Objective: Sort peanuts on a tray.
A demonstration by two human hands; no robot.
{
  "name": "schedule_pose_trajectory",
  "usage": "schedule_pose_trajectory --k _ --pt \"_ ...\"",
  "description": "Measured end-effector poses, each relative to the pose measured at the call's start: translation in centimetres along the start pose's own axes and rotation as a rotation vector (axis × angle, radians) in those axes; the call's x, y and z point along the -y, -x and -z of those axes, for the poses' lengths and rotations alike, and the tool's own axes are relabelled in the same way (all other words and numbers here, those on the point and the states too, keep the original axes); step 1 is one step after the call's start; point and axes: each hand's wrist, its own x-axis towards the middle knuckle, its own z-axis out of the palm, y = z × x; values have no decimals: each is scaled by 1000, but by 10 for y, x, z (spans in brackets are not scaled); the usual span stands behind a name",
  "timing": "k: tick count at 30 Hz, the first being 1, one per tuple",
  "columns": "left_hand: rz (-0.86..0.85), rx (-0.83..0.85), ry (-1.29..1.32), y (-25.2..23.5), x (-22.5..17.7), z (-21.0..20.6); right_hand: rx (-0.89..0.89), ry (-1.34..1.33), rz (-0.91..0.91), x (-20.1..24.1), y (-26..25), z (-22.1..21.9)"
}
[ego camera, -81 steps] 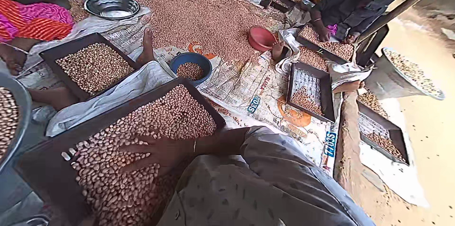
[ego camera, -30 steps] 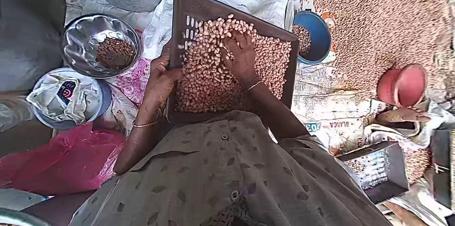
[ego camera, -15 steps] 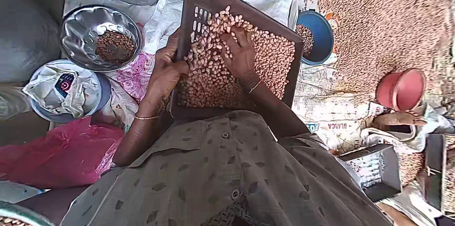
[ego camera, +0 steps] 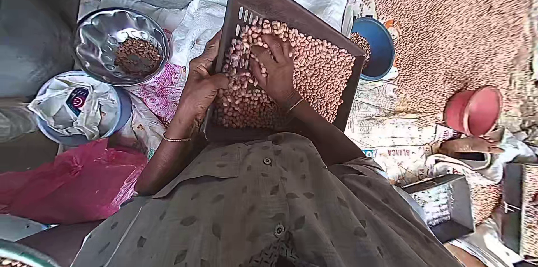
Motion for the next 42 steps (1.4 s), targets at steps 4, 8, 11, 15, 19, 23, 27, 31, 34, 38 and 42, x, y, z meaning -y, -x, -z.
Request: schedule_pose_trajectory --k 4,8,11,15,19,23,27,31,34,38,42 --pt "238 -202 139 10 50 25 396 -103 -163 -52 39 30" --pt "283 -198 200 2 62 27 707 -417 -55 -1 73 48" --pt "104 -45 138 -6 22 6 410 -294 149 45 49 21" --pt "2 48 85 -7 -4 -4 44 -56 86 34 -7 -6" --pt "210 -105 151 -4 39 21 525 -99 -276 -23 -11 36" --pt "388 -165 262 2 72 36 355 -102 -549 -69 56 134" --pt "397 -70 215 3 78 38 345 51 -1172 -99 127 185" --pt "337 -79 189 2 89 60 53 -602 -1256 -71 145 174" --pt "269 -297 480 14 97 82 -146 -932 -1250 -6 137 185" --pt "182 -202 563 19 74 50 -436 -1218 -1161 -5 145 205" --pt "190 9 464 -23 48 2 -460 -1557 -956 -104 157 184"
